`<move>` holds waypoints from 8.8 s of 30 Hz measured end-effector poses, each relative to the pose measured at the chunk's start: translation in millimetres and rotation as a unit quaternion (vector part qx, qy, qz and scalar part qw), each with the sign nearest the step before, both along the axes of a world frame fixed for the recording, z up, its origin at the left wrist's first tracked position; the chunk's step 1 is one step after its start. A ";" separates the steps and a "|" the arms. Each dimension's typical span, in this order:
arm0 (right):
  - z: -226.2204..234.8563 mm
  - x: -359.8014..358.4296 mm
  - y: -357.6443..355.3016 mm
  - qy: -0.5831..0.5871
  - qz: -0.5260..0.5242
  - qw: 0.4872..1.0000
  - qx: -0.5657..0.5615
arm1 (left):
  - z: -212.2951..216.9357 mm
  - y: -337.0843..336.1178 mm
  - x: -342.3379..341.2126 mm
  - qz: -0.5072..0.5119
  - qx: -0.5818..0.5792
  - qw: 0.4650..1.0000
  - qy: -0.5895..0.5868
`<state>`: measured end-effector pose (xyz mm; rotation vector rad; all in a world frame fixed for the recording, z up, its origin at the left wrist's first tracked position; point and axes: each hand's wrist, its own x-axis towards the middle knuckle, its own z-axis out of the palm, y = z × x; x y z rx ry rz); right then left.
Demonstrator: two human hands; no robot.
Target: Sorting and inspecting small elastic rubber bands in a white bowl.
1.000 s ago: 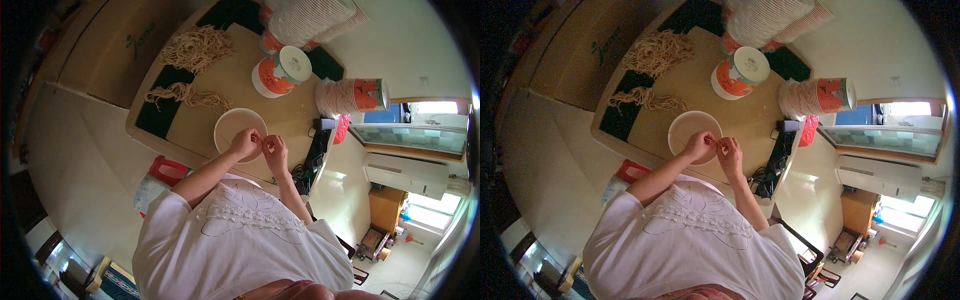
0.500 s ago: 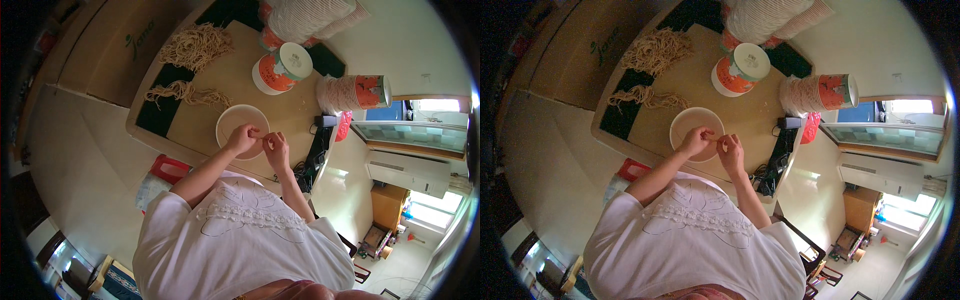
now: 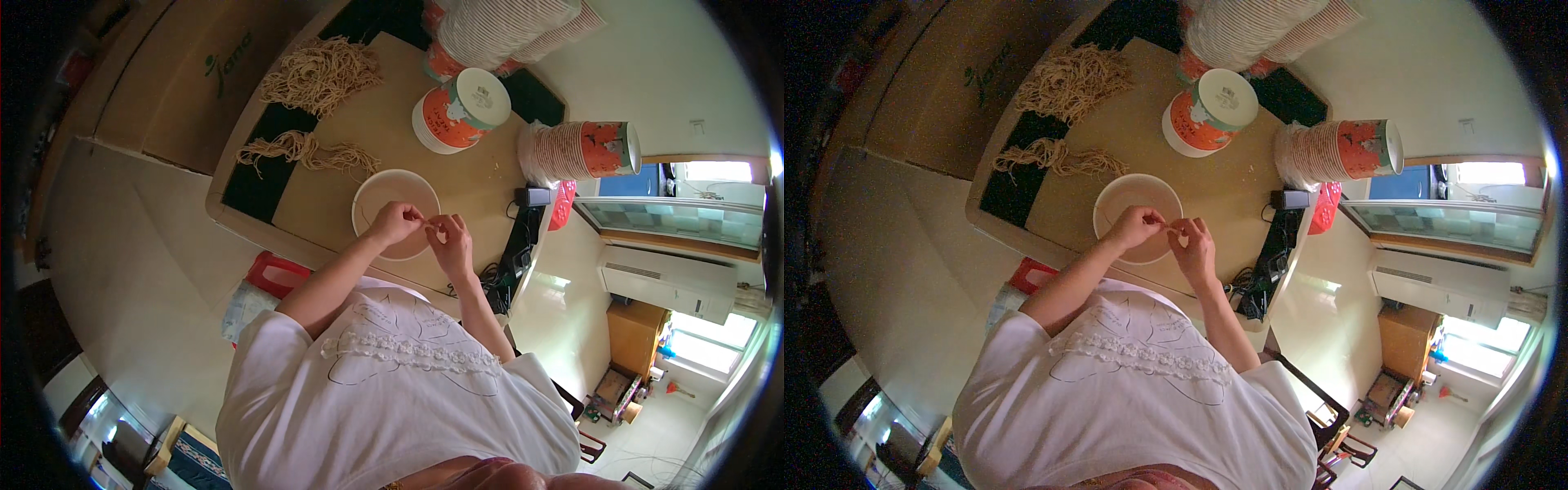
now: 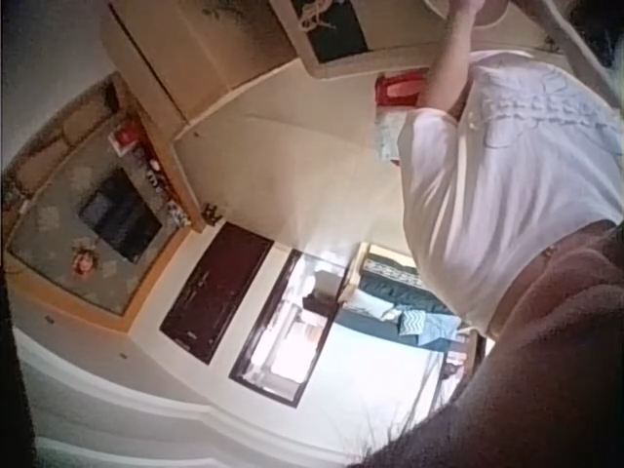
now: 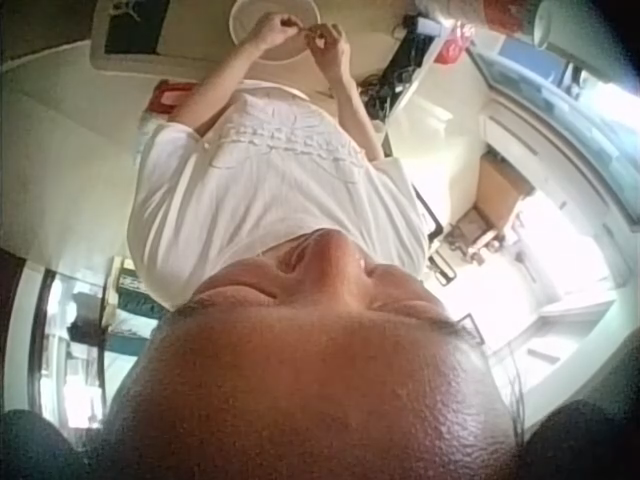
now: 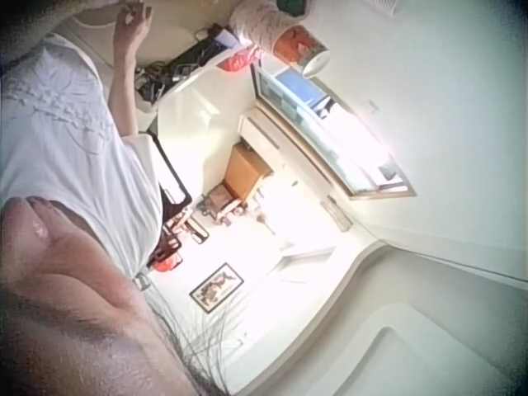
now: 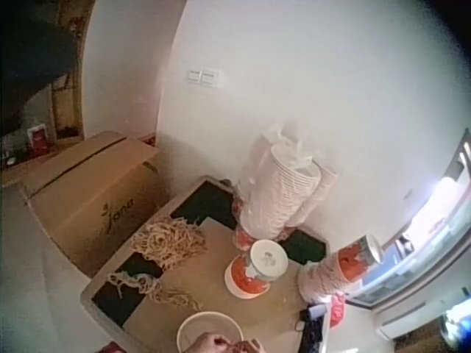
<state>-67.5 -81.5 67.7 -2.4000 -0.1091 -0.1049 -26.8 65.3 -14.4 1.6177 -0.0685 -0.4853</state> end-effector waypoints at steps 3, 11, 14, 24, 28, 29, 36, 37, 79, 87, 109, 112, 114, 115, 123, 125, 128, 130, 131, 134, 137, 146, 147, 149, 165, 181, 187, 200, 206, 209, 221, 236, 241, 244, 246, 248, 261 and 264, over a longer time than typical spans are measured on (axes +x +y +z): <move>-3.1 0.3 -0.8 -0.005 -0.001 1.000 -0.006 | 4.7 -0.5 -1.2 -0.001 0.003 1.000 0.009; -2.0 -0.1 -1.6 0.003 -0.015 1.000 0.006 | 31.2 7.8 5.6 -0.039 -0.024 0.988 0.148; 0.3 0.0 -1.5 -0.011 -0.005 1.000 0.008 | 26.6 7.5 3.2 -0.052 -0.038 0.983 0.174; 7.4 1.7 -2.0 0.027 -0.001 0.999 0.046 | -1.8 -0.3 -1.7 -0.017 -0.001 1.000 0.017; 4.3 2.4 -2.3 0.026 -0.001 0.999 0.039 | 7.4 0.2 -1.9 -0.013 0.017 1.000 0.016; 4.4 2.6 -2.2 0.028 0.000 0.999 0.040 | 7.6 0.5 -1.8 -0.010 0.019 1.000 0.010; 0.1 1.3 -3.5 0.029 -0.012 0.995 0.092 | 7.3 3.2 -0.8 0.025 0.030 0.999 0.014; -1.3 0.6 -4.1 0.029 -0.012 0.995 0.091 | 4.4 2.6 -0.6 0.025 0.030 0.999 0.014; -3.0 -0.8 2.1 0.034 -0.018 0.999 0.032 | 24.1 6.8 -2.0 0.074 -0.003 0.996 -0.043; -7.5 -2.6 1.0 0.029 -0.017 0.997 0.069 | 21.6 13.1 1.2 -0.044 0.085 0.988 -0.123; -3.5 0.7 2.8 0.014 -0.008 1.000 0.020 | 27.7 16.0 3.4 0.002 0.108 0.982 -0.154; -0.2 4.4 7.2 -0.037 -0.006 0.999 -0.013 | 28.9 15.6 3.3 -0.002 0.105 0.984 -0.143; -5.3 7.4 4.7 -0.022 0.015 1.000 -0.005 | 29.6 15.6 3.7 0.002 0.112 0.983 -0.143; -6.4 7.2 3.7 -0.022 0.015 1.000 -0.005 | 29.3 15.4 3.9 0.002 0.112 0.983 -0.143; -10.9 5.8 1.2 -0.018 0.007 1.000 0.002 | 32.4 12.4 4.3 0.001 0.031 0.994 -0.109; -9.6 5.5 1.7 -0.028 0.015 0.999 -0.005 | 36.2 11.2 2.2 -0.007 0.048 0.991 -0.122; -6.6 5.5 2.6 -0.038 0.023 0.999 -0.021 | 36.9 10.2 1.9 -0.010 0.089 0.986 -0.139; -6.1 5.2 2.9 -0.038 0.023 0.999 -0.031 | 35.3 10.5 1.6 -0.005 0.113 0.983 -0.143; -6.1 5.1 2.7 -0.038 0.022 0.999 -0.030 | 34.7 11.6 1.2 -0.002 0.107 0.984 -0.143; -7.1 5.2 1.3 -0.040 0.023 0.998 -0.033 | 35.4 10.4 0.9 -0.007 0.099 0.986 -0.135; -8.4 5.3 0.3 -0.044 0.027 0.998 -0.037 | 38.2 11.1 1.6 -0.018 0.102 0.987 -0.123; -6.3 6.1 3.1 -0.030 0.006 1.000 -0.003 | 37.7 21.2 1.8 -0.022 0.131 0.983 -0.126; -6.0 6.1 4.2 -0.038 0.004 0.999 -0.006 | 38.7 21.1 1.5 -0.014 0.142 0.981 -0.134; -9.3 7.3 2.7 -0.038 0.014 0.999 -0.008 | 39.5 21.1 1.9 -0.012 0.135 0.981 -0.141; -14.5 8.7 -2.7 -0.043 0.023 0.999 0.005 | 34.5 18.9 2.4 0.008 -0.004 0.992 -0.124; -18.8 7.1 -3.6 -0.051 0.040 0.998 -0.024 | 26.5 17.1 6.5 -0.001 0.081 0.989 -0.125; -19.4 7.2 -4.7 -0.039 0.041 0.998 -0.034 | 36.6 16.3 6.7 -0.043 0.017 0.989 -0.143; -16.8 7.0 -2.4 -0.048 0.049 0.997 -0.034 | 33.6 20.3 9.3 -0.037 0.097 0.984 -0.148; -19.4 8.1 -4.4 -0.049 0.059 0.996 -0.043 | 32.9 32.1 15.2 -0.070 0.108 0.982 -0.139; -18.3 9.2 -3.4 -0.057 0.064 0.996 -0.034 | 28.0 28.6 10.1 -0.065 0.199 0.955 -0.212; -7.3 11.9 -5.2 -0.047 0.074 0.995 -0.057 | 24.9 29.6 14.0 -0.052 0.093 0.983 -0.148; -3.5 14.4 -0.8 -0.032 0.079 0.994 -0.063 | 26.9 25.3 14.8 -0.069 0.069 0.986 -0.132; -7.0 15.1 -3.4 -0.055 0.082 0.993 -0.068 | 35.0 29.7 19.0 0.024 0.044 0.991 -0.120; -6.7 15.6 -2.5 -0.051 0.091 0.992 -0.071 | 20.4 28.3 17.8 0.057 -0.026 0.989 -0.132; -5.7 15.5 -3.0 -0.049 0.096 0.992 -0.070 | 24.1 31.5 21.1 0.040 -0.039 0.992 -0.116; -2.9 15.9 -3.1 -0.047 0.102 0.991 -0.076 | 24.7 33.5 22.6 0.025 -0.052 0.993 -0.100; -8.0 15.9 -6.5 -0.043 0.093 0.993 -0.054 | 53.9 34.4 11.0 -0.050 0.130 0.969 -0.204; -7.6 16.5 -6.6 -0.042 0.093 0.993 -0.056 | 57.4 34.8 7.6 -0.058 0.146 0.958 -0.240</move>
